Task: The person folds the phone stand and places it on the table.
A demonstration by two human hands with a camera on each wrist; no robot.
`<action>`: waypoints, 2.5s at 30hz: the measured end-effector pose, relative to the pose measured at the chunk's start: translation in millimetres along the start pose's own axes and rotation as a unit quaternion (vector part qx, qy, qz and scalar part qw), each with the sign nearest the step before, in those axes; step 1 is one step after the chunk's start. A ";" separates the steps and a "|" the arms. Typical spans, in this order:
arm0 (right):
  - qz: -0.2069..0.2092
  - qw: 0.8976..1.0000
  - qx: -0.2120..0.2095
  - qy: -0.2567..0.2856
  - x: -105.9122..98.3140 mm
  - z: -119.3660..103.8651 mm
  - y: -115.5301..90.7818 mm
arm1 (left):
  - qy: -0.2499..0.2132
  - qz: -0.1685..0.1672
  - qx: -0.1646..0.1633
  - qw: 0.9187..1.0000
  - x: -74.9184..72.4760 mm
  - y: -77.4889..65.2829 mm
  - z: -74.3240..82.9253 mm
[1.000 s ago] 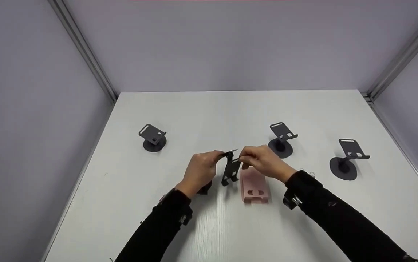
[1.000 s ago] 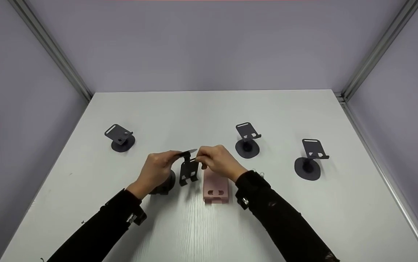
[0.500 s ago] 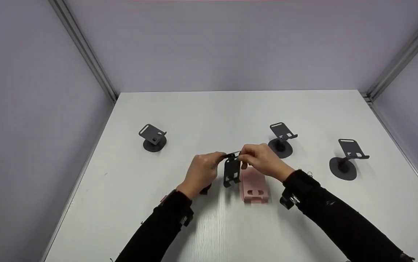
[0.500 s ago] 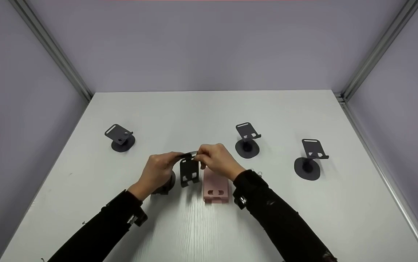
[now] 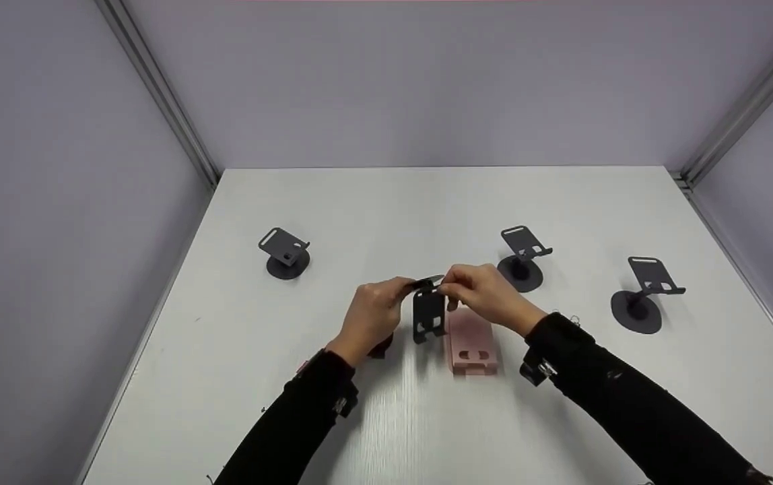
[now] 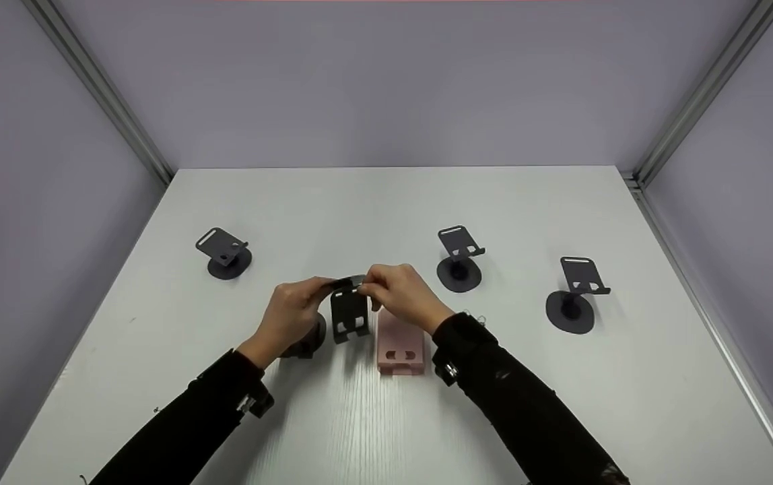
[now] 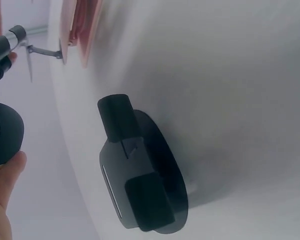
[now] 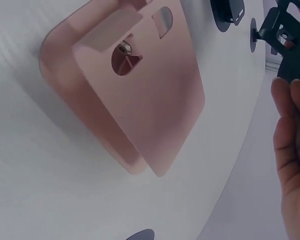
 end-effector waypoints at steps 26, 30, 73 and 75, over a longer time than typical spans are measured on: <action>-0.072 0.997 -0.019 -0.018 16.1 9.5 -11.2 | 0.001 0.017 -0.024 1.000 -5.4 2.9 -14.4; -0.079 0.996 -0.024 -0.023 18.6 10.6 -12.7 | 0.002 0.022 -0.020 1.000 -5.6 4.2 -13.6; -0.037 0.990 -0.107 -0.085 25.5 5.9 -12.8 | -0.028 0.061 -0.049 0.997 -4.8 5.9 -2.7; -0.032 0.989 -0.111 -0.092 25.5 6.4 -12.8 | -0.026 0.061 -0.051 0.997 -4.6 5.8 -2.7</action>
Point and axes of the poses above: each hand's wrist, its own y-axis towards the middle knuckle, its own x-axis out of the palm, z = x × y, the point moved 5 cm from there along y, towards the middle knuckle, and after that the axes turned 9 degrees about z, right-handed, at the moved point
